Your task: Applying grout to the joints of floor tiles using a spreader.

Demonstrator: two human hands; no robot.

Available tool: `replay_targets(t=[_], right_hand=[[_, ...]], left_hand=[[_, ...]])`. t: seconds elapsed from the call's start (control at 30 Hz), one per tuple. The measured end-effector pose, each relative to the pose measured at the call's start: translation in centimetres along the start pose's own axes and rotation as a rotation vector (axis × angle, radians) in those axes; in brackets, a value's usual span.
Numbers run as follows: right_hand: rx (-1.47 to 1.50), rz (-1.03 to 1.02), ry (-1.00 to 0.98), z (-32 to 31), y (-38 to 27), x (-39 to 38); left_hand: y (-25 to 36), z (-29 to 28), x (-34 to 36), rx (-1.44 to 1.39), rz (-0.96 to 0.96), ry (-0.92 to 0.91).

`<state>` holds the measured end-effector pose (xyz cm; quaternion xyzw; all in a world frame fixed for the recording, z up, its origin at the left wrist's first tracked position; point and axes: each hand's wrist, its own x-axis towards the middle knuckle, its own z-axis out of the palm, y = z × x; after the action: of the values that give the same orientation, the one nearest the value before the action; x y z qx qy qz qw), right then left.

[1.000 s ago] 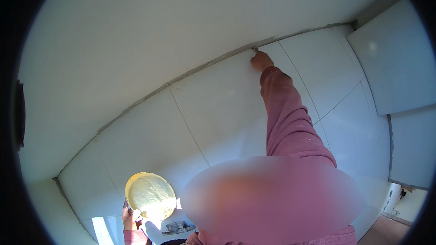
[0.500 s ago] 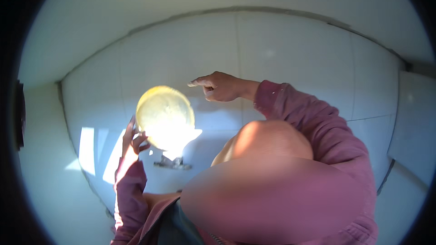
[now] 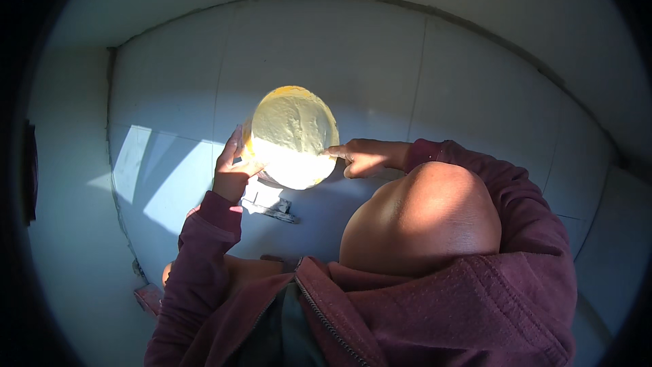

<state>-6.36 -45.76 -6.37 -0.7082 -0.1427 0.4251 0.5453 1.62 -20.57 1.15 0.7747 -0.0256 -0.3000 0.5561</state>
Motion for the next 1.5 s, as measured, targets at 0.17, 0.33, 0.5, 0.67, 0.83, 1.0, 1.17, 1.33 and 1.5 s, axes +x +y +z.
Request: replay_targets(t=[0.17, 0.33, 0.5, 0.67, 0.83, 1.0, 1.17, 1.33, 1.5], right_hand=[[0.228, 0.023, -0.032, 0.4, 0.0, 0.2], [-0.139, -0.075, 0.026, 0.1, -0.7, -0.8], [-0.199, -0.108, 0.046, -0.2, -1.1, -1.0], [0.028, -0.136, 0.077, -0.8, -1.2, -0.7], [-0.074, 0.001, -0.007, -0.7, -2.0, -0.7], [0.102, -0.033, -0.06, 0.1, -2.4, -0.7], [0.029, -0.024, -0.024, -0.2, -1.6, -1.2], [-0.208, -0.133, 0.08, -0.6, -0.5, -2.7], [-0.288, -0.199, 0.104, 0.1, -0.4, -2.8]], left_hand=[[0.7, 0.3, -0.2, -0.002, -0.024, 0.0], [1.4, 0.5, 0.3, 0.087, -0.074, 0.022], [2.4, 0.7, 0.0, 0.001, -0.212, 0.076], [2.3, 0.5, -0.4, 0.079, -0.243, 0.047], [1.0, 0.4, -0.2, 0.087, -0.111, 0.03], [0.5, 0.3, 0.0, 0.066, -0.09, 0.058], [0.8, 0.4, -0.3, 0.044, -0.106, 0.014], [1.2, 0.6, -0.2, -0.145, -0.154, -0.04], [0.5, 0.4, 0.2, -0.165, -0.161, -0.01]])
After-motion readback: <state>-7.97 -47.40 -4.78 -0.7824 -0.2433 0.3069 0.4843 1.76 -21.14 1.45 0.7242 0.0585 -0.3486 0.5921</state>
